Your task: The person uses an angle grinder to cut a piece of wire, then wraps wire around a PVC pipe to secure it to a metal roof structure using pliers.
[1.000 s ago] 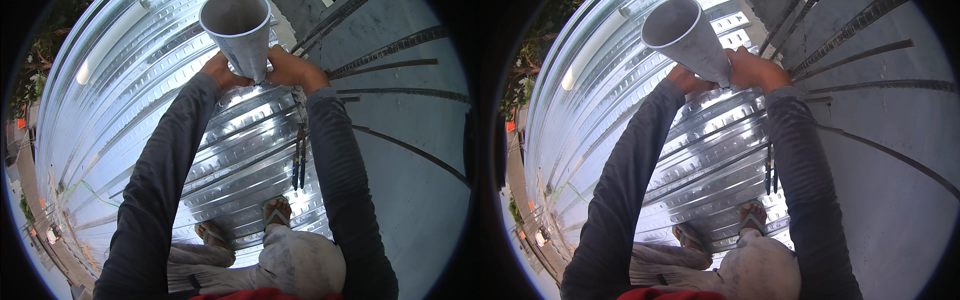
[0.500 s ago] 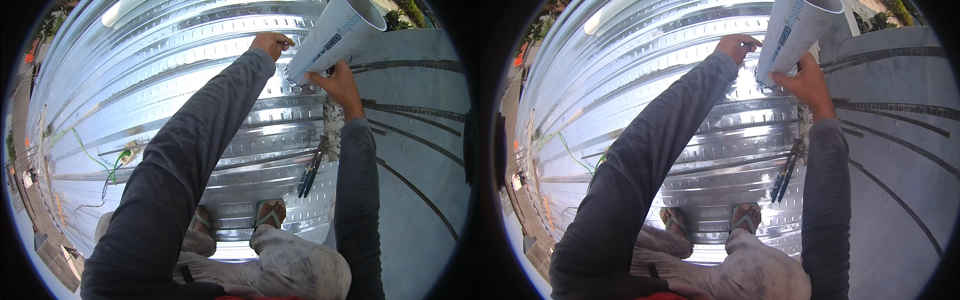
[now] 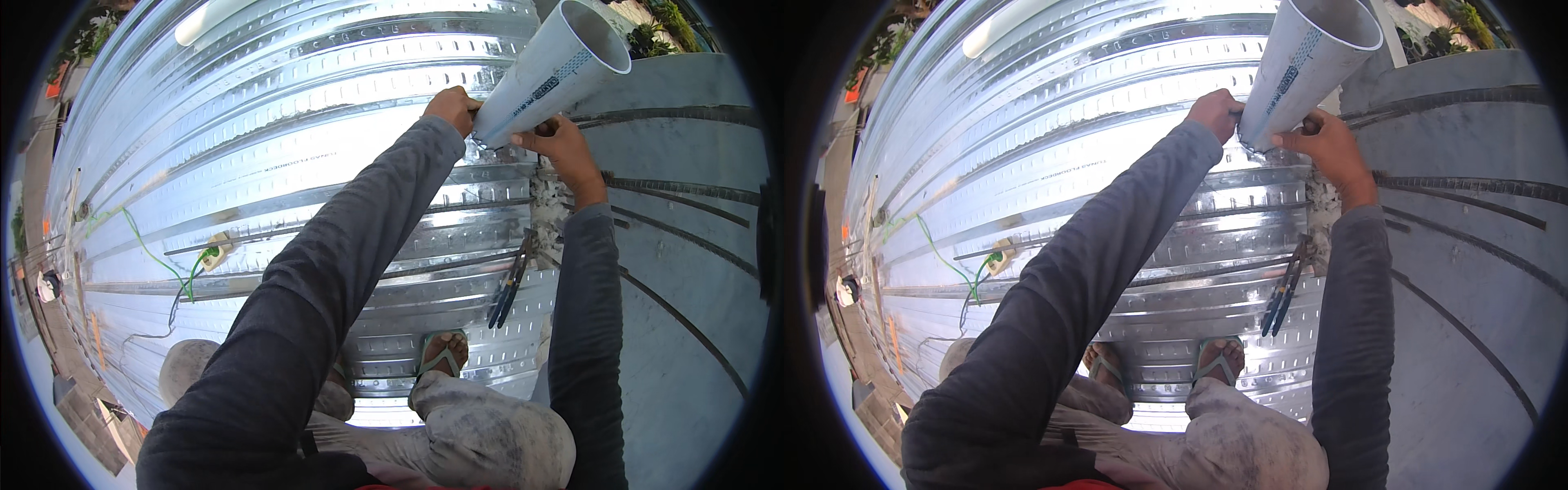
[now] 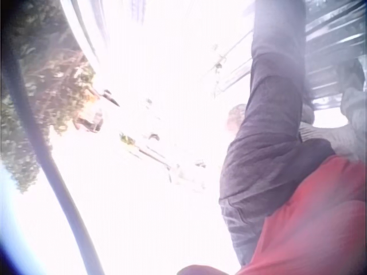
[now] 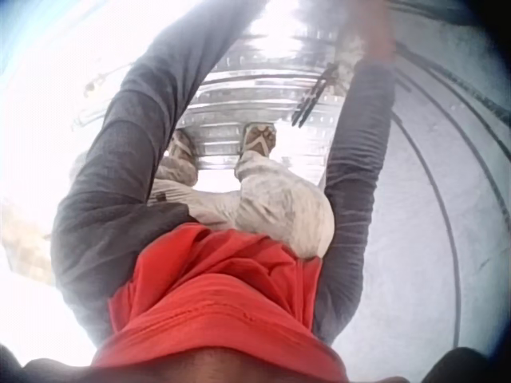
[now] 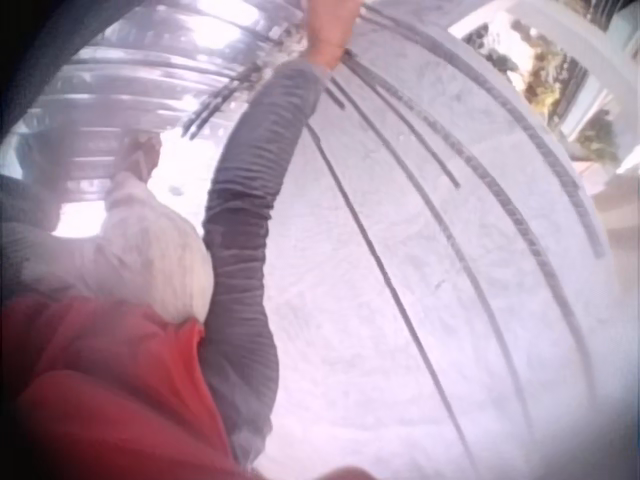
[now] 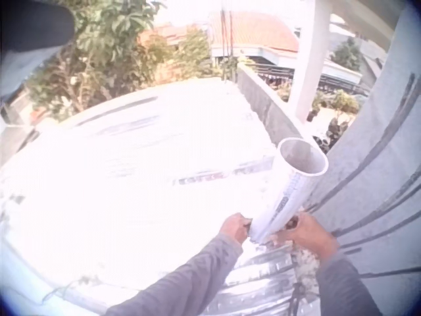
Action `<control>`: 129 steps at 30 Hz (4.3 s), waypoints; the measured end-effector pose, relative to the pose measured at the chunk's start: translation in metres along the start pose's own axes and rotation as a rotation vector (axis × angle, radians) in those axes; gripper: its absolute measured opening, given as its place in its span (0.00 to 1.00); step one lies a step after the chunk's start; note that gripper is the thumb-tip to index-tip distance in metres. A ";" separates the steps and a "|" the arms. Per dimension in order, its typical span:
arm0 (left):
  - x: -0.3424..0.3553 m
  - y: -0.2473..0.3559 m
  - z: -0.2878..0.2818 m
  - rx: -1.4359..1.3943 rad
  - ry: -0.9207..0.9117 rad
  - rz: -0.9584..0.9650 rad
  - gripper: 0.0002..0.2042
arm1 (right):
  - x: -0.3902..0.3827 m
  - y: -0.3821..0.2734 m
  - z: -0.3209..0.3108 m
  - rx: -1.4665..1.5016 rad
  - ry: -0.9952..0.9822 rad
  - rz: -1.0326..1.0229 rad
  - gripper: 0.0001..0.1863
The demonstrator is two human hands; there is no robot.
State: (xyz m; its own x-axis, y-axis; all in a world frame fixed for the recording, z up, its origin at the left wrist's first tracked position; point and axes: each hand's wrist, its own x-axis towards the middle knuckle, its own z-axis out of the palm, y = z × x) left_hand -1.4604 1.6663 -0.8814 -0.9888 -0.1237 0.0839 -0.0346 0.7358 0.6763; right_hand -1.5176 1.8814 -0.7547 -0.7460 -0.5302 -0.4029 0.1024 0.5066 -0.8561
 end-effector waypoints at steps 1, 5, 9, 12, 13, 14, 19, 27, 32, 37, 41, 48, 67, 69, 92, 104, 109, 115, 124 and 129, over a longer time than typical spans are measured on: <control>-0.002 0.002 0.000 0.015 -0.002 -0.005 0.12 | -0.002 0.005 -0.006 0.124 -0.083 0.043 0.27; -0.001 -0.011 0.002 -0.001 0.106 0.059 0.15 | -0.014 -0.026 0.012 0.329 0.113 0.135 0.12; -0.007 -0.003 0.005 -0.102 0.021 0.030 0.17 | 0.029 0.038 0.032 -0.555 0.719 -0.248 0.10; -0.015 0.012 -0.022 -0.114 -0.220 -0.004 0.29 | 0.028 0.043 0.036 -0.468 0.690 -0.132 0.12; -0.015 0.020 -0.025 -0.152 -0.239 -0.011 0.33 | 0.032 0.044 0.038 -0.520 0.692 -0.101 0.12; -0.015 0.035 -0.025 -0.200 -0.266 -0.015 0.38 | 0.033 0.051 0.035 -0.579 0.692 -0.063 0.12; -0.017 0.070 -0.040 -0.201 -0.231 -0.127 0.38 | 0.026 0.065 0.034 -0.411 0.604 -0.120 0.11; -0.020 0.067 -0.038 -0.299 -0.143 -0.196 0.35 | 0.004 0.071 0.050 -0.576 0.597 -0.246 0.08; -0.025 0.072 -0.036 -0.366 -0.130 -0.215 0.34 | -0.027 0.070 0.087 -0.404 0.609 -0.022 0.10; -0.025 0.064 -0.028 -0.400 -0.152 -0.226 0.35 | -0.044 0.069 0.116 -0.248 0.608 0.006 0.13; -0.030 0.055 -0.024 -0.344 -0.162 -0.159 0.37 | -0.042 0.083 0.125 -0.340 0.612 -0.099 0.15; -0.026 0.031 -0.014 -0.426 -0.230 -0.092 0.36 | -0.042 0.065 0.139 -0.128 0.509 -0.030 0.35; -0.012 0.042 -0.030 -0.164 -0.245 -0.123 0.41 | -0.035 0.021 0.169 1.342 0.247 0.128 0.60; -0.013 0.043 -0.029 -0.186 -0.247 -0.112 0.40 | -0.036 0.019 0.161 1.406 0.305 0.189 0.53; -0.003 0.033 -0.048 -0.217 -0.480 -0.057 0.32 | -0.015 0.088 0.142 0.063 0.705 0.072 0.10; -0.009 0.035 -0.039 -0.410 -0.385 -0.042 0.30 | -0.030 0.085 0.133 0.790 0.406 0.200 0.12; -0.010 0.027 -0.037 -0.342 -0.353 -0.066 0.32 | -0.039 0.085 0.128 0.005 0.528 0.108 0.13; -0.018 0.039 -0.037 -0.396 -0.323 -0.087 0.34 | -0.051 0.072 0.117 -0.157 0.601 0.081 0.13; -0.021 0.045 -0.028 -0.409 -0.287 -0.051 0.26 | -0.042 0.082 0.109 -0.213 0.634 -0.060 0.08; -0.026 0.047 -0.028 -0.349 -0.209 -0.174 0.32 | -0.043 0.074 0.095 0.060 0.497 0.056 0.10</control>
State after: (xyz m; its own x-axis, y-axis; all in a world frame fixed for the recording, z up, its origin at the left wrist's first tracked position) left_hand -1.4326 1.6851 -0.8316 -0.9820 -0.0624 -0.1785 -0.1875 0.4428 0.8768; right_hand -1.4158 1.8770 -0.8315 -0.9599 -0.1083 -0.2587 0.1781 0.4773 -0.8605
